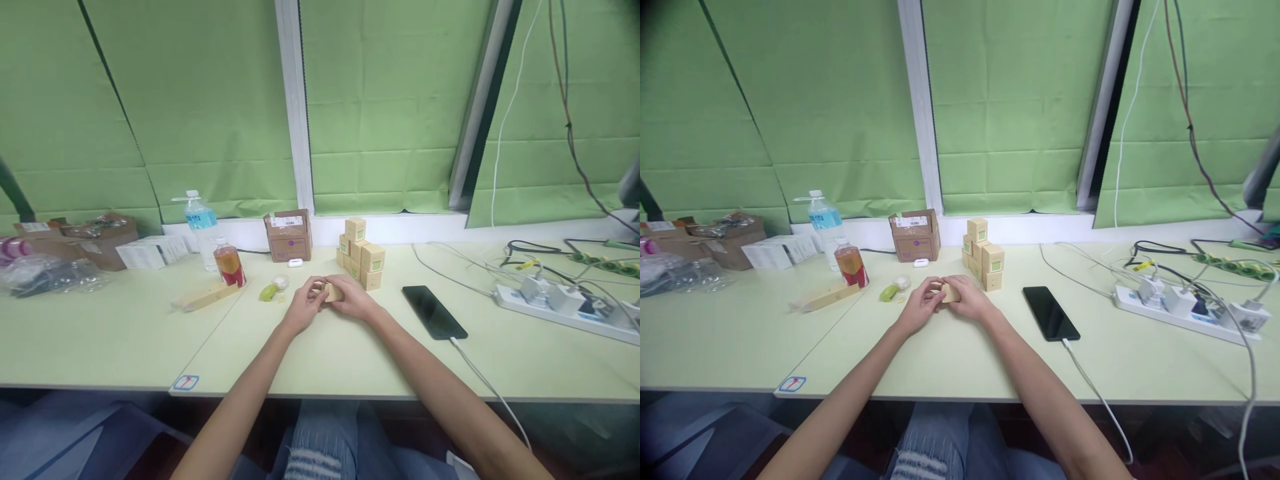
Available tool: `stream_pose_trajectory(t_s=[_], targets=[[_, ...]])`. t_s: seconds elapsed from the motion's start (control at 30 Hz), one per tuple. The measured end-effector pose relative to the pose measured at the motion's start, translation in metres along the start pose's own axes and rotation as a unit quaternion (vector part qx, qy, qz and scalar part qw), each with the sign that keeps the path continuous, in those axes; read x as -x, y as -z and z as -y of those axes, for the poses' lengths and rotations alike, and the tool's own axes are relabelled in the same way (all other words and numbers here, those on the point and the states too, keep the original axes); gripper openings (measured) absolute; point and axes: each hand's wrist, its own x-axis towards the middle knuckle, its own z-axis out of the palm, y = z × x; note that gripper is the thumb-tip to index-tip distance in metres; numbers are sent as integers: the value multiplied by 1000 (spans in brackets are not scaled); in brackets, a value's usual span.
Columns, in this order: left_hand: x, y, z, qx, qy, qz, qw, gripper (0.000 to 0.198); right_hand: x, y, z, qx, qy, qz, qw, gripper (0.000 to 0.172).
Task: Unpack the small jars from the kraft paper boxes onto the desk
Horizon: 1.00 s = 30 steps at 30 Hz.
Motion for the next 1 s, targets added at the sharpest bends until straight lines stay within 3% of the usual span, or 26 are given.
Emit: stream_pose_trajectory(t_s=[0.1,0.2,0.3,0.37,0.43,0.5,0.67,0.8,1.0], targets=[[0,2,1,-3,-4,-1,1000,35,1,3,-2,4,-11,3,1000,65],[2,6,-1,-112,-51,-31,992,33,2,5,-4,2,-29,-6,1000,66],[3,10,-7,-298,-165,-62,938,40,3,4,-5,-6,-48,-22,999,66],[3,10,-11,-393,-226,-44,890,50,2,3,-6,-11,-53,-25,998,66],[3,8,-17,-448,-259,-15,855,55,2,2,-6,-14,-52,-28,998,66],[4,6,-21,-475,-269,0,838,47,2,2,-5,-15,-41,-26,999,65],[6,4,-25,-465,-255,-7,848,15,2,0,-3,-4,-46,-32,998,63],[5,4,-19,-445,-222,-19,867,25,2,0,-1,6,-48,-28,998,62],[2,5,-11,-443,-212,-27,871,27,2,-1,-3,0,-52,-41,998,64]])
